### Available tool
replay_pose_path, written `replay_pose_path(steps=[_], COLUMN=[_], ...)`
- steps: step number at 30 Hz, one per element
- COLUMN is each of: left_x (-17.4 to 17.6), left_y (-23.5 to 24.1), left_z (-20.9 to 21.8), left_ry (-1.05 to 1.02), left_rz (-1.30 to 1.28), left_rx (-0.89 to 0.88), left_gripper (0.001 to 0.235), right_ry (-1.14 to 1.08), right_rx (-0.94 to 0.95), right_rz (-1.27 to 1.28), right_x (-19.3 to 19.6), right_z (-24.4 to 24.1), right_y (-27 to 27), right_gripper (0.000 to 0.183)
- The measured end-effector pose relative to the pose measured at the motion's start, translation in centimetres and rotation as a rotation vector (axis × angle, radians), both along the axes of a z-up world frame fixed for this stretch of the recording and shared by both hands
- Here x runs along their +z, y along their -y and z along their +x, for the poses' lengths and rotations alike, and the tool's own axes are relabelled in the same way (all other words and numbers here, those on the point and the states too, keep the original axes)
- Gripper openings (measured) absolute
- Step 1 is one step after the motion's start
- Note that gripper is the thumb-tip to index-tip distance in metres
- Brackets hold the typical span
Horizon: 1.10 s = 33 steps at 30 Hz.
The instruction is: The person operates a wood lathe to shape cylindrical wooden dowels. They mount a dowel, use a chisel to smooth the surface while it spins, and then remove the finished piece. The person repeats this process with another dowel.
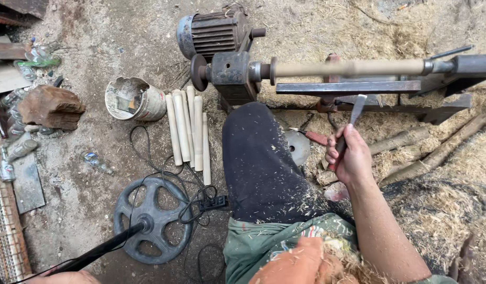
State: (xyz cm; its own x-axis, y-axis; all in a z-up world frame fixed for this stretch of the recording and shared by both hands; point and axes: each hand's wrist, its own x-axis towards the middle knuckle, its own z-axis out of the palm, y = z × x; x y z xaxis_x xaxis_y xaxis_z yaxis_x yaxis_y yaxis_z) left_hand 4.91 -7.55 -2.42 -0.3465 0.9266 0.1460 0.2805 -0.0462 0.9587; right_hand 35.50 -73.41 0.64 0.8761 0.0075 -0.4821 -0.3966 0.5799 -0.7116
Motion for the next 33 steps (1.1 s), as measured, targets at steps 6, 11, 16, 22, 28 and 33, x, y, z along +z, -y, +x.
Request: replay_pose_path(steps=[6,11,16,22,28,33], left_x=[-2.1,-3.5,-1.8,7.9,5.4,-2.9], left_y=[2.3,2.5,8.6,33.6,54.1,58.6], left_z=[1.6,4.2,9.8,23.8,36.8,41.1], left_ry=[-0.099,-0.055,0.303,0.092,-0.437,-0.055], left_rz=[-0.189,-0.472,-0.846,-0.104,-0.622,-1.264], left_rx=[-0.006,0.098,-0.341,-1.221,-1.981,-2.024], left_gripper=[0.045,0.053,0.066,0.044,0.053,0.048], right_ry=[-0.062,-0.084,-0.135,-0.094,-0.137,-0.298], right_rx=[0.037,0.062,0.143,0.142,0.063,0.031], right_rz=[-0.028,-0.035,-0.14,0.003,0.008,-0.039], right_x=[0.2,0.9,2.1,-0.1,-1.3,-1.8], right_z=[0.4,0.6,1.0,2.4,4.1,5.0], right_y=[0.6,1.0,0.4,-0.3,-0.7,1.1], right_gripper=[0.037,0.037,0.037,0.036,0.039,0.036])
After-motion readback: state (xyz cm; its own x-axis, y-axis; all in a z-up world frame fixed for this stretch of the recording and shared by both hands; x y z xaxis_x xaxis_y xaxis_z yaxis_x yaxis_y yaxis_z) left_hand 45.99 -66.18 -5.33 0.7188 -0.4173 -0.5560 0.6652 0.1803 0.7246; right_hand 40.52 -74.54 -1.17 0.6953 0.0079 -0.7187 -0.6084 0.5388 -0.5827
